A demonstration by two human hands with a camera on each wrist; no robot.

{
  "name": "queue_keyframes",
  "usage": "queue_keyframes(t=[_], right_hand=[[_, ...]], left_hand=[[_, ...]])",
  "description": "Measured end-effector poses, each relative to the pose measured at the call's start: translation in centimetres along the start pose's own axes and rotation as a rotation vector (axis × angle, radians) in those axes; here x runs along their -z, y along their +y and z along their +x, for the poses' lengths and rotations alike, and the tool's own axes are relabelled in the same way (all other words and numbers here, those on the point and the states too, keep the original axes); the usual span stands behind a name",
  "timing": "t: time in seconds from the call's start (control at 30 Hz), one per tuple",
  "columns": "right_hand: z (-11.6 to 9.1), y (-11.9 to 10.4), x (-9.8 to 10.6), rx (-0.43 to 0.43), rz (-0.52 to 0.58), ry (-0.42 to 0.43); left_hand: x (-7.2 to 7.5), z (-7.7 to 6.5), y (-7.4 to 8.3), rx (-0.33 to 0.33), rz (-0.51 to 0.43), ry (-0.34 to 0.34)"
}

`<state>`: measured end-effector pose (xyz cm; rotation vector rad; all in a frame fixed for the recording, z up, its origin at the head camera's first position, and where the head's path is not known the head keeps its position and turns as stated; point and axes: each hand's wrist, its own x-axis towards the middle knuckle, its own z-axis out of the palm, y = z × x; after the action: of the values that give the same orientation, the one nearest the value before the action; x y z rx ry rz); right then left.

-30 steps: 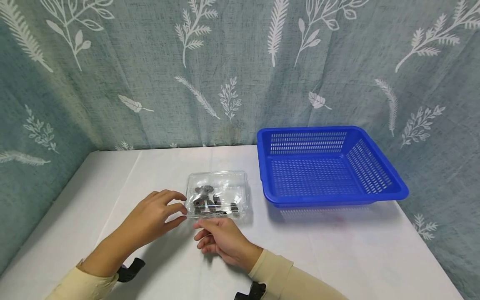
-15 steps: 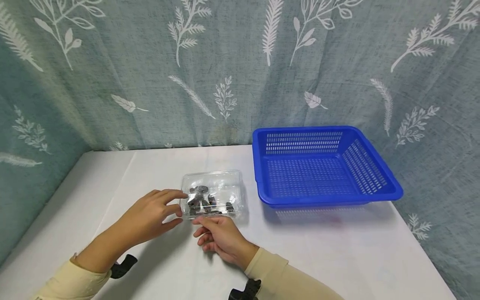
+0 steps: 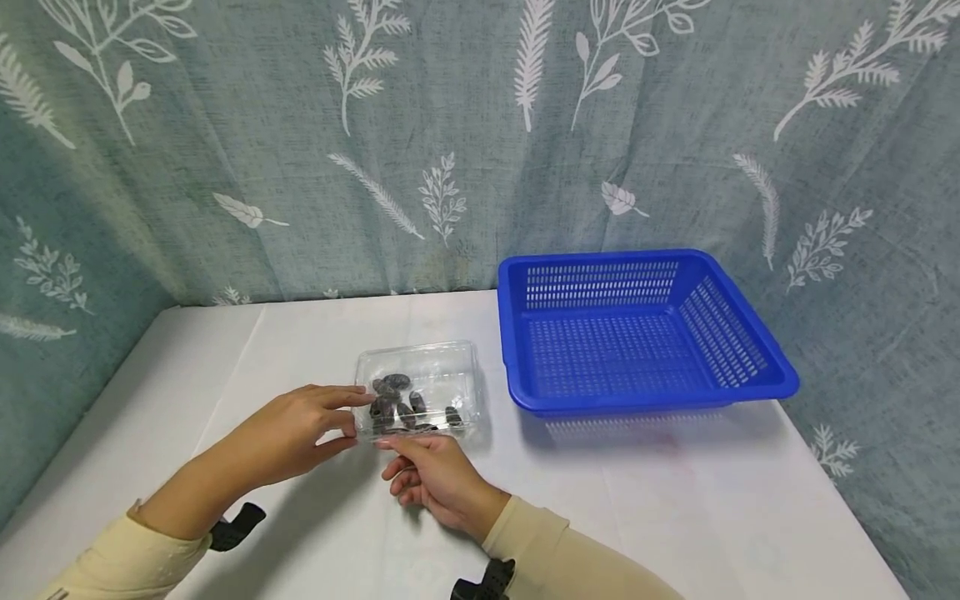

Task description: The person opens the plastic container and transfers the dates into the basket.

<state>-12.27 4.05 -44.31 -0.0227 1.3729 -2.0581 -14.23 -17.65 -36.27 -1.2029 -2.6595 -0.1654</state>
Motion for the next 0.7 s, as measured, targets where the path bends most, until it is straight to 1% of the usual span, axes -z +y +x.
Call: queue_keyframes(t=[0.1,0.17,0.3,0.37,0.43,0.57,0.7], right_hand=[[0.2,-0.1,-0.1,-0.009,-0.006,-0.001],[0.4,-0.2,-0.2,-0.013,-0.014,-0.007],[0.7,-0.4,-0.2,-0.018,-0.022,-0.017],[0.8,-0.4,-0.2,-0.023,-0.016,-0.014],[0.7,-0.4,-0.2,-0.034,-0.01,-0.009],[0.4,-0.2,-0.1,-0.047,-0.001,-0.005],[0.0,-0.2,-0.1,-0.049,0.0,-0.017]], left_hand=[[-0.1,-0.3,0.0,0.03,-0.035,0.015],[-0.3,-0.5,-0.1,0.033,-0.035,0.04],[-1.0,-0.7,-0.3,0.002,-0.005,0.105],[-1.2,-0.7,-0.3,-0.02,0.012,0.123],[-1.4,-0.7,-0.3,-0.046,0.027,0.128],[-1.4,-0.5,-0.2,-0.089,0.053,0.114],[-1.2,-0.4,0.1,-0.099,0.068,0.114]])
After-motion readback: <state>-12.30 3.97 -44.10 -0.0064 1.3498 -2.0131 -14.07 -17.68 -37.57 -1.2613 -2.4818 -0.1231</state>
